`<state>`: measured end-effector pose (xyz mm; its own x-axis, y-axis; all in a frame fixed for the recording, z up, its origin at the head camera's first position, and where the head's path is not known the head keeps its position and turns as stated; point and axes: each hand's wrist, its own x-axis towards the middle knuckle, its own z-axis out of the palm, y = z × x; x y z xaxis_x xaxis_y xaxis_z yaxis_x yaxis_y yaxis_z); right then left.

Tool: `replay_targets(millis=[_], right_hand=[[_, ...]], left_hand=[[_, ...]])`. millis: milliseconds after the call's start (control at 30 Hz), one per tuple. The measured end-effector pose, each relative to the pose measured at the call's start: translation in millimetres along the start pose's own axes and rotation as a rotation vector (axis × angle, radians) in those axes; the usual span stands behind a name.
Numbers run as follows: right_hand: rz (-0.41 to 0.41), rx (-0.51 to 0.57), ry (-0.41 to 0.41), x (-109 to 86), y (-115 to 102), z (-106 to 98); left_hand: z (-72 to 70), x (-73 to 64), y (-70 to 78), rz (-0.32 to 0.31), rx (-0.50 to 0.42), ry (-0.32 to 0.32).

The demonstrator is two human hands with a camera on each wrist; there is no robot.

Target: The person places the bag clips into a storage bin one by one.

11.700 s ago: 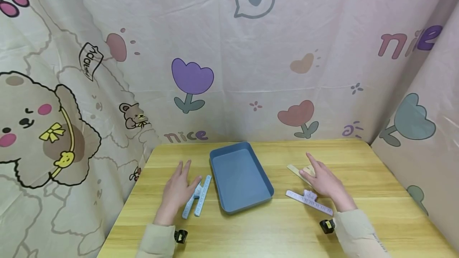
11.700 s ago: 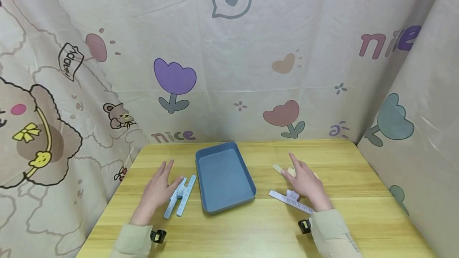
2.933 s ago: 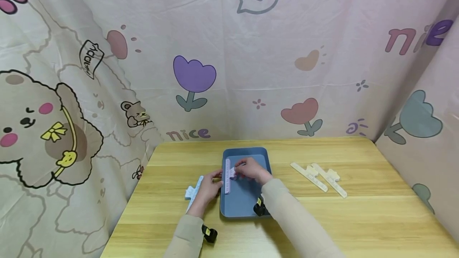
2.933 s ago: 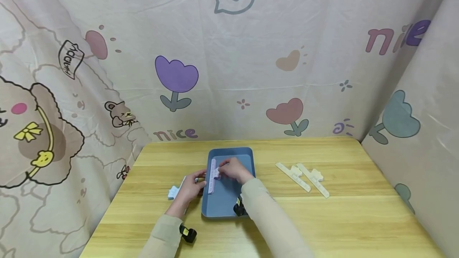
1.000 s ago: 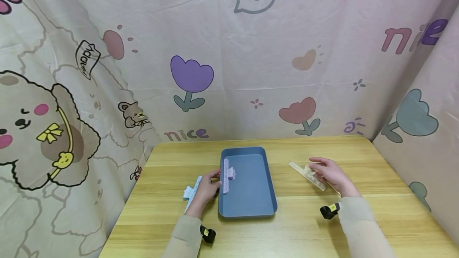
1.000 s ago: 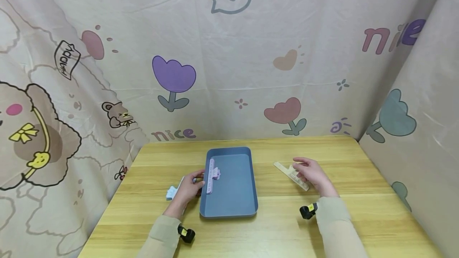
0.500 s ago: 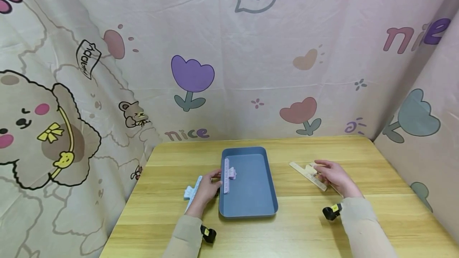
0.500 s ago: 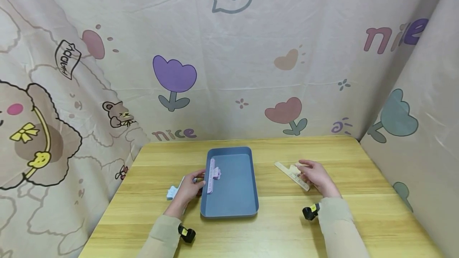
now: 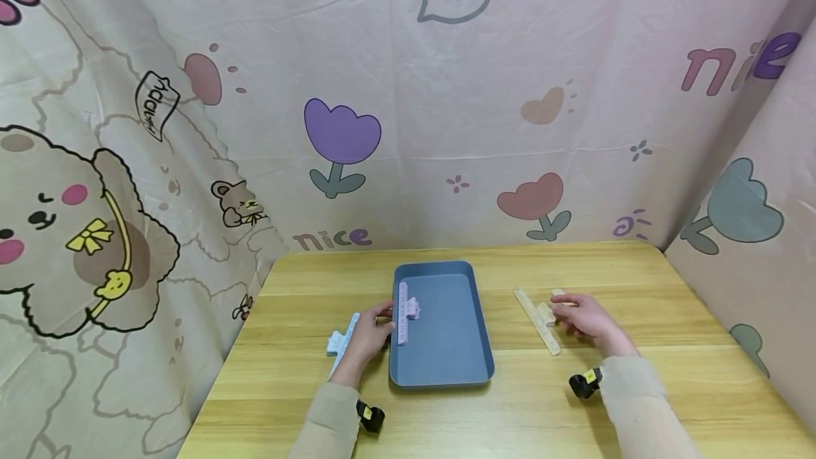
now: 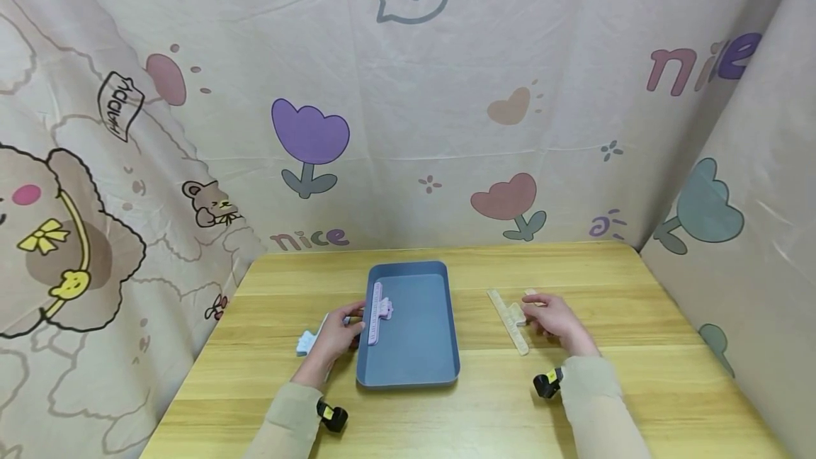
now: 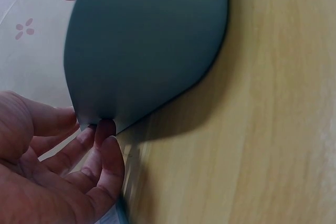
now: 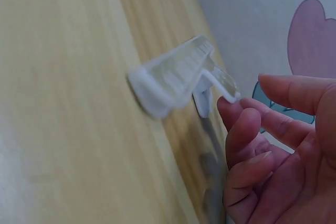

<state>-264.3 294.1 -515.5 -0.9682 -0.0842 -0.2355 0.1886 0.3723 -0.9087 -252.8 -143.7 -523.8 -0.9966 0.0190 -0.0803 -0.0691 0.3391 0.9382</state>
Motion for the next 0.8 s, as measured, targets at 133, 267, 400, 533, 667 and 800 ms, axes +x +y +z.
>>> replay_targets(millis=[133, 267, 400, 533, 667, 800], right_hand=[[0.001, 0.018, -0.028, 2.5, 2, 7], [-0.013, 0.003, -0.047, 3.6, 1, 12], [-0.017, -0.022, -0.047, 3.7, 0, 15], [-0.014, -0.031, -0.054, 3.7, 0, 17], [-0.010, -0.048, -0.060, 2.9, 0, 16], [-0.006, -0.061, -0.067, 2.3, 0, 16]], left_hand=[[0.0, -0.7, 0.1, 0.007, 0.002, 0.000], [0.0, -1.2, 0.7, 0.021, 0.006, -0.001], [0.0, -0.8, 0.9, 0.014, 0.005, 0.003], [0.2, -0.2, 0.8, 0.002, -0.001, 0.004], [0.6, -0.2, 1.0, -0.005, 0.005, 0.003], [0.6, -0.7, 1.9, -0.012, 0.011, 0.003]])
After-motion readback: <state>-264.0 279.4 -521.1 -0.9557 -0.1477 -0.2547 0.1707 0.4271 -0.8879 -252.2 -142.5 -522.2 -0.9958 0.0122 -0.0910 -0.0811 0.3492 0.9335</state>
